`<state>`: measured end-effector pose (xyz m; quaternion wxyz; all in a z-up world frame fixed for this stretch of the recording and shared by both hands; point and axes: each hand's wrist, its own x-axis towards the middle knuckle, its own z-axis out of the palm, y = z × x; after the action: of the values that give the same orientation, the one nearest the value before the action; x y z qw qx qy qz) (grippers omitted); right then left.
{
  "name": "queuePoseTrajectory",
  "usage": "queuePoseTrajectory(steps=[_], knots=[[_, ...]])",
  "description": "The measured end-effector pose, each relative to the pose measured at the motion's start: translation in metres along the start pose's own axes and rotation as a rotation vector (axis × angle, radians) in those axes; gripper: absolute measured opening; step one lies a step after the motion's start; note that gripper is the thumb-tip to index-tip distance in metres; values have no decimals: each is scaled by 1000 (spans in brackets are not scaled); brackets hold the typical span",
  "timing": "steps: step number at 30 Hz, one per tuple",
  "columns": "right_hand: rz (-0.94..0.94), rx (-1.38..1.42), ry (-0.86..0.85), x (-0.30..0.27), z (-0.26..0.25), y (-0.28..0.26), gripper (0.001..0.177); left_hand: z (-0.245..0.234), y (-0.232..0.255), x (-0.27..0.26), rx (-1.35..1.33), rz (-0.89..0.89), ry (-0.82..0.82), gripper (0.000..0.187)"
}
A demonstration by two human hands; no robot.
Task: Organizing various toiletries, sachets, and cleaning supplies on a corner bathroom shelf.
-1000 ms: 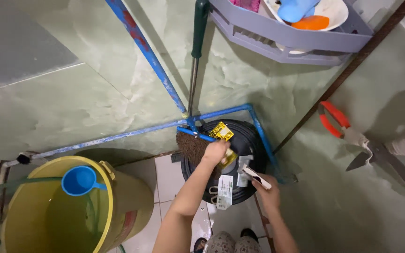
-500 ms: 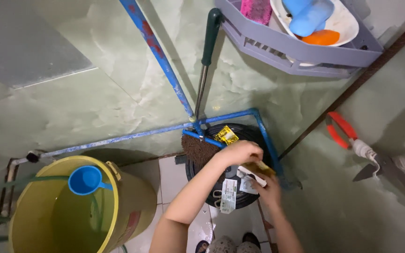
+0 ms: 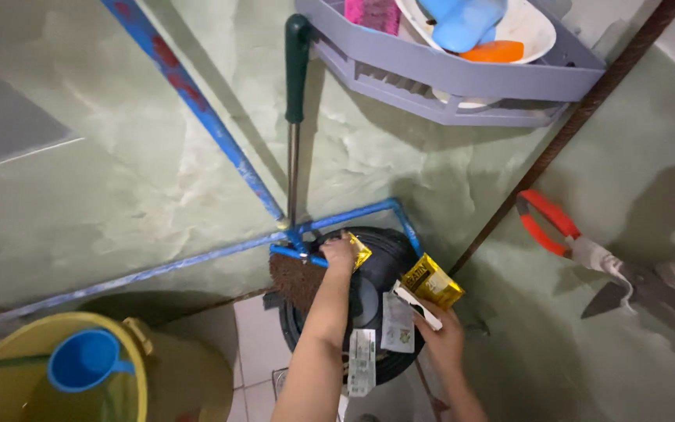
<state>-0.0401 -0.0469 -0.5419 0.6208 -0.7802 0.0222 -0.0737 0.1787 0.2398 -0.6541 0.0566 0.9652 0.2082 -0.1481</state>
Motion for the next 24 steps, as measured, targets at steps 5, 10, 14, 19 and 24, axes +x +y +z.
queuePoseTrajectory(steps=[5, 10, 14, 19, 24], knots=[[86, -55, 39, -1, -5, 0, 40, 12, 2, 7, 48, 84, 0, 54], [271, -134, 24, -2, -7, -33, 43, 8, -6, 6, -5, 269, -66, 43], [168, 33, 67, -4, -6, -47, 41, -2, 0, 2, 2, 58, -153, 49], [185, -104, 43, -7, -12, -51, 39, 36, 0, 16, 171, 153, 4, 38], [184, -3, 77, -10, -13, -44, 39, 17, 1, 12, -133, 372, 399, 29]])
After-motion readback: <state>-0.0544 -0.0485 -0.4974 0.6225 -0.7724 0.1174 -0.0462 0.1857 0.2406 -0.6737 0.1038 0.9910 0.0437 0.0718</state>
